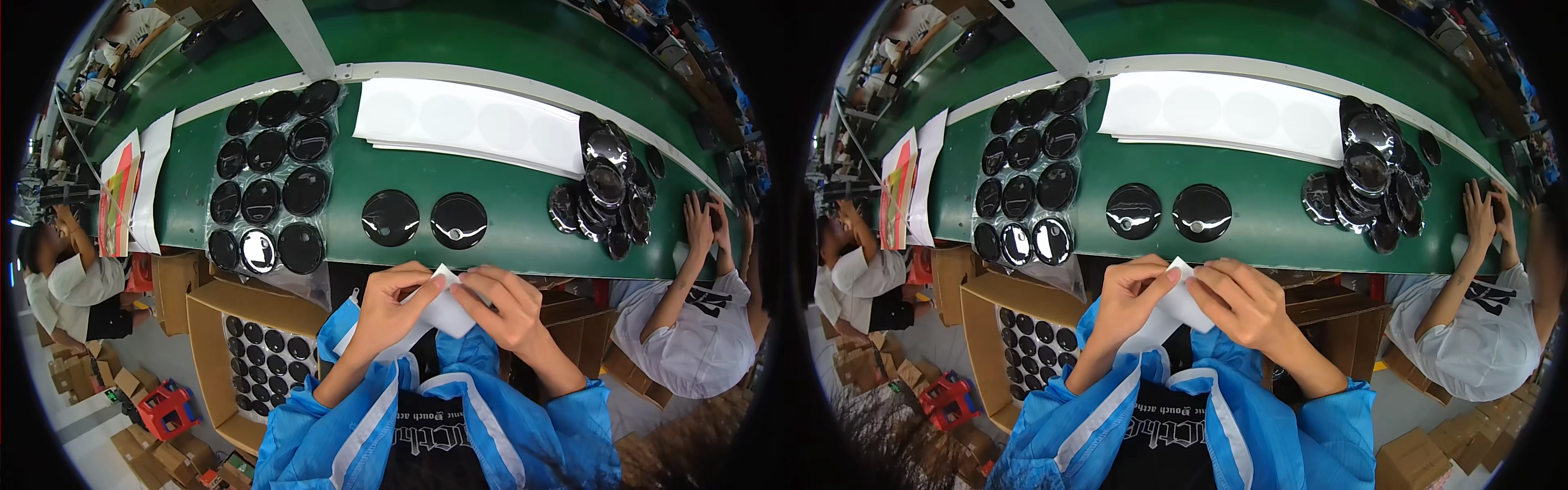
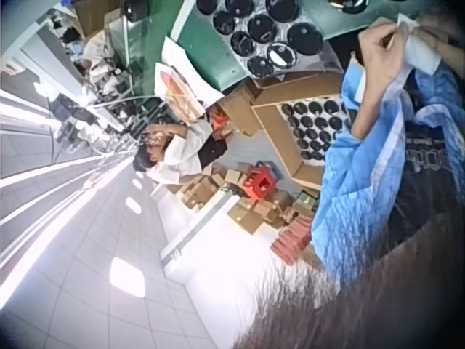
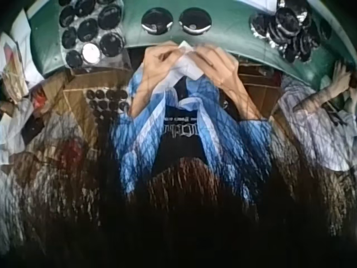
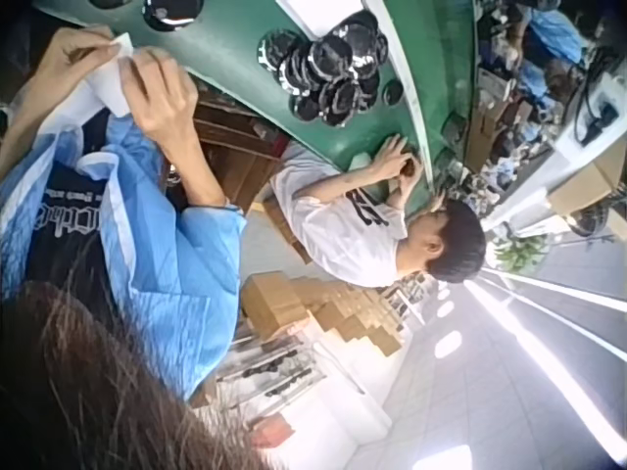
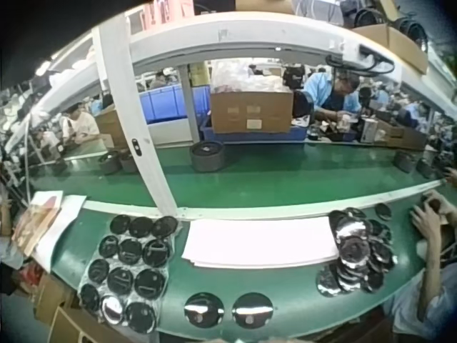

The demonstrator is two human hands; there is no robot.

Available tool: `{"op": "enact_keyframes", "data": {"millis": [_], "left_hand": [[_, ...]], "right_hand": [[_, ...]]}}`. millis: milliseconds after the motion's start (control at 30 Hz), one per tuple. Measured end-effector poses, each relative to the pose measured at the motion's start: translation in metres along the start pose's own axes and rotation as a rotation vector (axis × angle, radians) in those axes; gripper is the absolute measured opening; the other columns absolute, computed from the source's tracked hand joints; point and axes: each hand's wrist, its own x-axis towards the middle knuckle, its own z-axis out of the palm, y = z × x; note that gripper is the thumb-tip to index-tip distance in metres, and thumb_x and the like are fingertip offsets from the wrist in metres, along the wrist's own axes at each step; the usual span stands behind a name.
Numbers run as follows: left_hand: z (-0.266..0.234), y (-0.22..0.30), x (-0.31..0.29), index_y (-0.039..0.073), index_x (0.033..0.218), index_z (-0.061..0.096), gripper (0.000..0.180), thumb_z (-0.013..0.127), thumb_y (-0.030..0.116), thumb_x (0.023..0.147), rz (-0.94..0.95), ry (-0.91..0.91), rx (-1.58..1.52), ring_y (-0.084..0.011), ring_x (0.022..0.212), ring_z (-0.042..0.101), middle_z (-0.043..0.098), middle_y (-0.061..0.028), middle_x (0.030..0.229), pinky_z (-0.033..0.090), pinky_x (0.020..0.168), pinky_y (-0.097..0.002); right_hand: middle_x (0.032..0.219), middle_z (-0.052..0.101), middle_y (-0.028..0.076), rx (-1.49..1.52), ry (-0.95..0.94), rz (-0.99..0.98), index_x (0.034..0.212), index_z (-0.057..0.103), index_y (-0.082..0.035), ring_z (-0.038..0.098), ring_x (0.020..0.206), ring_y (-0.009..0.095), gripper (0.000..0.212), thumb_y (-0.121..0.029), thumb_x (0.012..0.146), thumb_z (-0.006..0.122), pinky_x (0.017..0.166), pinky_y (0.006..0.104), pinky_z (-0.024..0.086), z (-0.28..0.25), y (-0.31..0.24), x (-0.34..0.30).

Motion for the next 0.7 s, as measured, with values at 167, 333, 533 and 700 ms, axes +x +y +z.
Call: {"op": "enact_keyframes", "data": {"millis": [167,333,533,700], "left_hand": [[-0.023,0.003,0.005,-0.009,0.106,0.079,0.015,0.073,0.005,0.106,-0.207,0.127,0.08,-0.0009,0.076,0.058,0.071,-0.002,0.089,0.042,0.061,-0.0202],[-0.028,0.008,0.008,-0.007,0.105,0.08,0.015,0.072,0.005,0.108,-0.193,0.04,0.058,-0.0013,0.075,0.057,0.073,-0.0008,0.088,0.039,0.06,-0.0205],[-0.02,-0.001,0.008,-0.007,0.105,0.079,0.018,0.072,0.009,0.108,-0.028,0.034,0.013,0.0008,0.069,0.055,0.072,0.0018,0.082,0.038,0.057,-0.0196],[-0.029,0.003,0.01,-0.007,0.101,0.079,0.015,0.073,0.005,0.106,-0.085,0.296,0.131,-0.004,0.071,0.064,0.077,-0.0045,0.087,0.048,0.061,-0.0213]], "right_hand": [[0.107,0.075,0.008,0.157,-0.086,0.026,0.103,0.081,-0.003,0.073,0.096,0.027,0.034,-0.008,0.069,0.08,0.08,0.0384,0.065,-0.009,-0.005,-0.003],[0.11,0.076,0.009,0.125,-0.045,0.251,0.104,0.081,-0.004,0.073,0.096,0.027,0.038,-0.008,0.066,0.08,0.088,0.0408,0.066,-0.017,-0.014,0.033],[0.111,0.076,0.009,0.069,-0.123,0.082,0.105,0.082,-0.004,0.073,0.094,0.028,0.034,-0.007,0.071,0.085,0.085,0.0422,0.066,0.016,0.0,0.014],[0.104,0.076,0.01,0.28,-0.059,0.07,0.104,0.082,-0.003,0.074,0.087,0.027,0.025,-0.005,0.08,0.086,0.077,0.0398,0.063,-0.012,-0.008,0.019]]}}
